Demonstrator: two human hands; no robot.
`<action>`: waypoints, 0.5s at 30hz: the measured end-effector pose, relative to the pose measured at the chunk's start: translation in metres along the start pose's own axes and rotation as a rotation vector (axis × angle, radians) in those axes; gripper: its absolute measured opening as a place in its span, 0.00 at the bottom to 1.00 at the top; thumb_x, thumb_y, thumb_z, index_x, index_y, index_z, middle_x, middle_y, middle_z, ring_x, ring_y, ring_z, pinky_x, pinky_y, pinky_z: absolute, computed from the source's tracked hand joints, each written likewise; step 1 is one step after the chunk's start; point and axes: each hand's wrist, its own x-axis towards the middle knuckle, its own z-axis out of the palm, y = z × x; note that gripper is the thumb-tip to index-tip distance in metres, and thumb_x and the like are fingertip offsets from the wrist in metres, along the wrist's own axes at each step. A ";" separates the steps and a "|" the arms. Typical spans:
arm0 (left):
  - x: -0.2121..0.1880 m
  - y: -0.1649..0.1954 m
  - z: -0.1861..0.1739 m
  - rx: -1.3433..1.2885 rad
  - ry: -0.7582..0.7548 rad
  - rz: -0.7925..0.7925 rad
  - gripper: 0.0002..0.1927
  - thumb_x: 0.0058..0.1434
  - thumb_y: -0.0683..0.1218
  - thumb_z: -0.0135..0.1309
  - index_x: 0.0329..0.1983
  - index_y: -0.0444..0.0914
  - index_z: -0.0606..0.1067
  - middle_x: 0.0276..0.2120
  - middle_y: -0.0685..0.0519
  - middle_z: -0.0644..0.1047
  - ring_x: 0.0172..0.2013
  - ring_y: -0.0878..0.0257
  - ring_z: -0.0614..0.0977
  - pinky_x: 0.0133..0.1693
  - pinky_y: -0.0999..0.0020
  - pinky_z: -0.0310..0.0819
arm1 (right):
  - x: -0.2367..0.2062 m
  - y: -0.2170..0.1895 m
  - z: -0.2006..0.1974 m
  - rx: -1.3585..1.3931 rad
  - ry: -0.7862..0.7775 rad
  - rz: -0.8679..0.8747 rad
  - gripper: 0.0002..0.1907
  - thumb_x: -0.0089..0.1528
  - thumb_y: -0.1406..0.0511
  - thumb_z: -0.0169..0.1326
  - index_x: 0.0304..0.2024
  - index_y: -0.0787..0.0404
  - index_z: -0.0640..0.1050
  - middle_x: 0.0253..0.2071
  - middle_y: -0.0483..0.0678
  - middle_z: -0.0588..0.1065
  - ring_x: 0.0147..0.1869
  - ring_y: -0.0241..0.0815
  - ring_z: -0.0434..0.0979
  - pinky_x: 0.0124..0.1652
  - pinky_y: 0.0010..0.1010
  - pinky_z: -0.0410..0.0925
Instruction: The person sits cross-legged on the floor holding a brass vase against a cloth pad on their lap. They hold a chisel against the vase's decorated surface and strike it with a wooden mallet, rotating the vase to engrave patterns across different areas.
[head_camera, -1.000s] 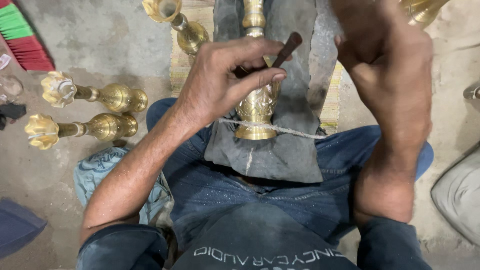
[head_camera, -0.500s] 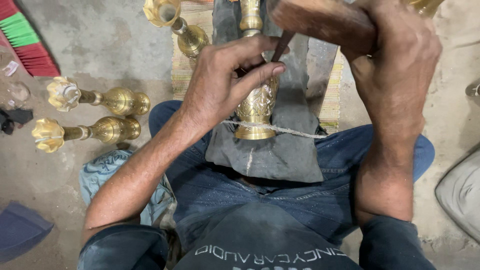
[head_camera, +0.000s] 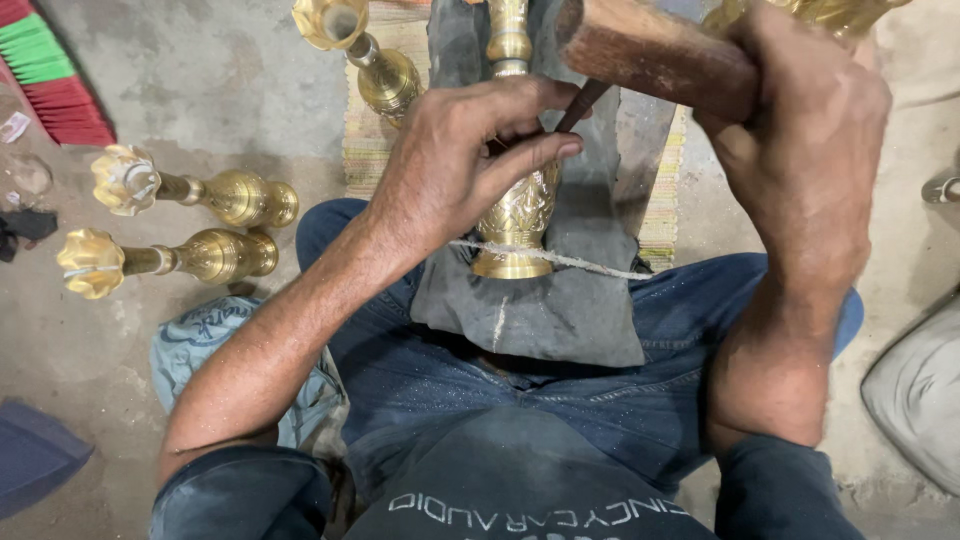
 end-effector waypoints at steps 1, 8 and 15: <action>-0.001 0.000 -0.001 -0.004 0.002 -0.016 0.16 0.69 0.48 0.63 0.56 0.37 0.78 0.41 0.51 0.84 0.39 0.63 0.88 0.41 0.67 0.86 | 0.000 0.000 -0.001 0.005 0.020 0.002 0.10 0.64 0.78 0.61 0.45 0.71 0.74 0.38 0.57 0.77 0.42 0.52 0.81 0.41 0.35 0.70; -0.002 -0.002 -0.002 -0.024 0.020 0.045 0.16 0.71 0.49 0.62 0.58 0.38 0.78 0.46 0.52 0.84 0.42 0.63 0.88 0.44 0.67 0.87 | 0.003 -0.004 -0.002 0.118 0.021 0.040 0.09 0.65 0.81 0.57 0.46 0.71 0.74 0.38 0.55 0.78 0.41 0.48 0.82 0.43 0.33 0.71; -0.003 0.000 -0.005 -0.050 0.002 0.015 0.17 0.71 0.48 0.63 0.60 0.38 0.78 0.45 0.51 0.84 0.42 0.62 0.88 0.44 0.67 0.87 | 0.002 -0.005 0.002 0.122 -0.006 0.095 0.10 0.66 0.79 0.60 0.47 0.71 0.74 0.36 0.56 0.77 0.39 0.50 0.82 0.40 0.35 0.70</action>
